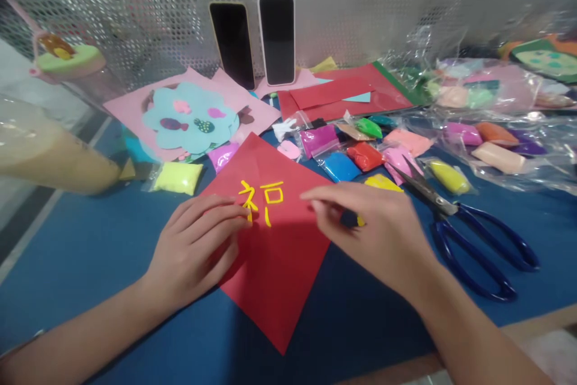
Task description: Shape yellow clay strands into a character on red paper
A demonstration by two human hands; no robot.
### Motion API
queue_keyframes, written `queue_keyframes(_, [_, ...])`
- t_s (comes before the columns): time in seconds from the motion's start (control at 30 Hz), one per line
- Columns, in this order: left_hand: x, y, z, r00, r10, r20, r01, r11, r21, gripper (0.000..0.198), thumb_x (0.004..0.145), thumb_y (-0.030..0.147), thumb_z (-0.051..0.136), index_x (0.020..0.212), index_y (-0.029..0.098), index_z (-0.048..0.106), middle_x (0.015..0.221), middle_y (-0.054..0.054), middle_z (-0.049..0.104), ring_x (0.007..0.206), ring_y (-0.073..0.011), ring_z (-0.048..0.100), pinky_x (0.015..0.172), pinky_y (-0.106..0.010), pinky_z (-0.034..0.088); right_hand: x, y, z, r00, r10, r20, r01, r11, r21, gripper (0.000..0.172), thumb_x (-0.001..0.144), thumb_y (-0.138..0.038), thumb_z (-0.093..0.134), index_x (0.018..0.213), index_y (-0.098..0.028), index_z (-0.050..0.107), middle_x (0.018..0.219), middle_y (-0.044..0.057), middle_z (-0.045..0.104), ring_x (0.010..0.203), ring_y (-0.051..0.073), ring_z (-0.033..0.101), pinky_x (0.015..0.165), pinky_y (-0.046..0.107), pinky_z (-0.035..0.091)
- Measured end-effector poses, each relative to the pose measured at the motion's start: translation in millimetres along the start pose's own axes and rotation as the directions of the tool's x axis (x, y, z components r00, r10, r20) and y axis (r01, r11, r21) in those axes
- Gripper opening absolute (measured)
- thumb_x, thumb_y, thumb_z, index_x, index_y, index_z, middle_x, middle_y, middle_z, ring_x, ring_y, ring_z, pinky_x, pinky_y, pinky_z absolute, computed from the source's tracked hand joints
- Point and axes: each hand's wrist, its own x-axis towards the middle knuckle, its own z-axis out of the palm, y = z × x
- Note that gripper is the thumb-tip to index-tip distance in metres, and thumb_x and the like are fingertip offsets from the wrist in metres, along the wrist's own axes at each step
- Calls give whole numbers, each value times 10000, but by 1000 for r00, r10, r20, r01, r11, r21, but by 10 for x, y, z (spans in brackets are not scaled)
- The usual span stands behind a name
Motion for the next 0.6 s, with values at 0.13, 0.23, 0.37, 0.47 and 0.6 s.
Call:
queue_keyframes(0.13, [-3, 15, -44, 998, 12, -55, -11, 1000, 12, 156, 850, 100, 548, 938, 150, 667, 944, -40, 747, 940, -229, 646, 851, -363, 468, -254, 299, -256, 1000, -6, -5, 6, 988, -157, 164, 889, -258, 524, 929, -295, 678, 926, 12, 736, 857, 235, 699, 732, 350, 535])
queue_keyframes(0.23, [-16, 8, -51, 997, 12, -72, -9, 999, 46, 158, 853, 113, 552, 943, 168, 670, 944, -36, 747, 929, -229, 647, 837, -366, 466, -437, 519, -278, 986, 6, 164, 20, 987, -159, 230, 917, -329, 478, 1045, -293, 665, 1071, 42, 695, 948, 265, 672, 813, 410, 532])
queue_keyframes(0.37, [-40, -27, -84, 998, -8, -63, 16, 993, 118, 158, 861, 135, 544, 943, 187, 670, 954, -41, 742, 950, -229, 644, 839, -371, 470, -548, 683, -188, 959, -17, 282, 71, 981, -181, 300, 946, -322, 425, 1135, -267, 651, 1115, 65, 666, 1018, 263, 646, 857, 420, 528])
queue_keyframes(0.47, [-47, -10, -153, 998, -28, -51, 36, 986, 165, 173, 855, 131, 544, 955, 194, 671, 973, -49, 740, 970, -241, 644, 848, -389, 472, -541, 705, -161, 955, -50, 291, 111, 974, -196, 280, 948, -288, 424, 1043, -242, 683, 1078, 75, 667, 1012, 260, 649, 862, 421, 529])
queue_keyframes(0.6, [4, 172, -248, 992, -124, -9, 125, 988, 90, 182, 861, 132, 527, 954, 199, 669, 945, -42, 739, 901, -219, 661, 819, -376, 499, -461, 537, -185, 977, -15, 215, 33, 996, -84, 198, 927, -300, 494, 958, -239, 680, 1059, 64, 700, 1009, 262, 659, 891, 421, 520])
